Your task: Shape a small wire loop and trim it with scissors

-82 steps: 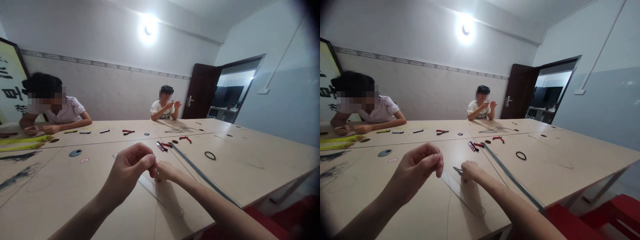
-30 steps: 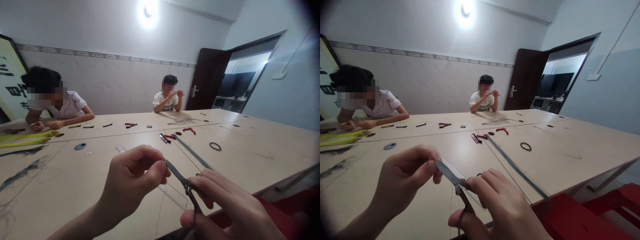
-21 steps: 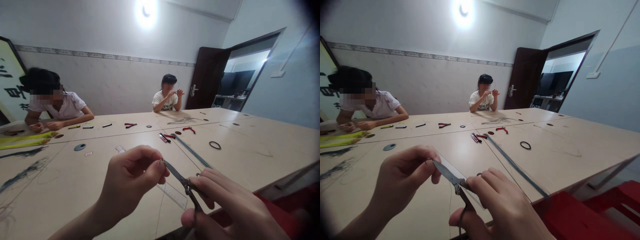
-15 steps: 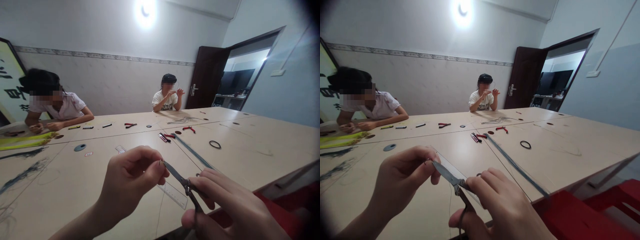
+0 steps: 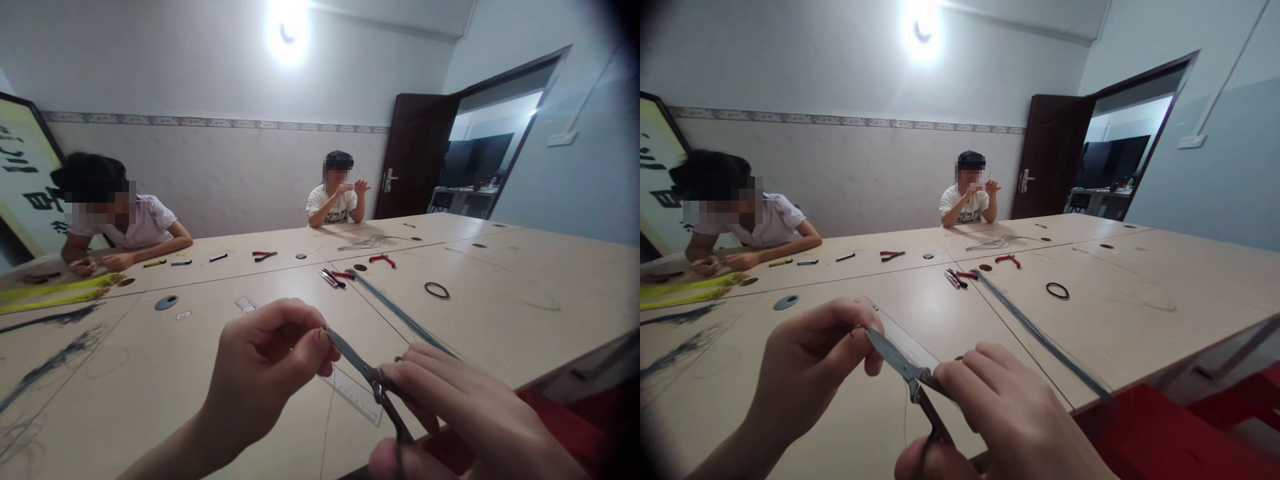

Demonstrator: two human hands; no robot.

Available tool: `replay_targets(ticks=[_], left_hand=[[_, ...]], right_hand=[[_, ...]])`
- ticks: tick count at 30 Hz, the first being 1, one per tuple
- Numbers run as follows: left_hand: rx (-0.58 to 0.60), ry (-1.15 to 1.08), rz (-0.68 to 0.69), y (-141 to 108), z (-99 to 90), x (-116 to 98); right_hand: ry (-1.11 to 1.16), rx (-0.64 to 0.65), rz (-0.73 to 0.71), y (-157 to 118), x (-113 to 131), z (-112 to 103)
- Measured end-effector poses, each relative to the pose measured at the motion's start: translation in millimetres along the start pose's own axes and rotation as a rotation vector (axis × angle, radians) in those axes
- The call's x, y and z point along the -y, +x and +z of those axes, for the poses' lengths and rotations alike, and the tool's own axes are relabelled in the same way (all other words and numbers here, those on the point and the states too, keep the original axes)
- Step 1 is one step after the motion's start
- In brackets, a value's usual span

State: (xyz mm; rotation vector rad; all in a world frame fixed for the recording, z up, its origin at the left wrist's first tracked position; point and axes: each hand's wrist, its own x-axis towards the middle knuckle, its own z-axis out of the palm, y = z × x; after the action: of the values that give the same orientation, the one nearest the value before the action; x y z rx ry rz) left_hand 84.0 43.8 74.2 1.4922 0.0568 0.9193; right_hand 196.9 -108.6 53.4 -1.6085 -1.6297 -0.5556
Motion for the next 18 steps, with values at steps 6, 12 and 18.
replay_targets(ticks=[6, 12, 18], left_hand=[[0.011, -0.019, -0.022, -1.0, 0.6, -0.5], [0.031, -0.044, -0.025, -0.9, -0.7, 0.5], [0.041, -0.055, -0.021, -2.8, -1.5, 3.1]], right_hand=[[-0.002, 0.004, 0.075, -1.9, 2.6, -2.3], [0.003, 0.019, 0.093, -3.0, 2.2, -2.3], [0.01, -0.003, 0.061, -4.2, -0.4, -1.0]])
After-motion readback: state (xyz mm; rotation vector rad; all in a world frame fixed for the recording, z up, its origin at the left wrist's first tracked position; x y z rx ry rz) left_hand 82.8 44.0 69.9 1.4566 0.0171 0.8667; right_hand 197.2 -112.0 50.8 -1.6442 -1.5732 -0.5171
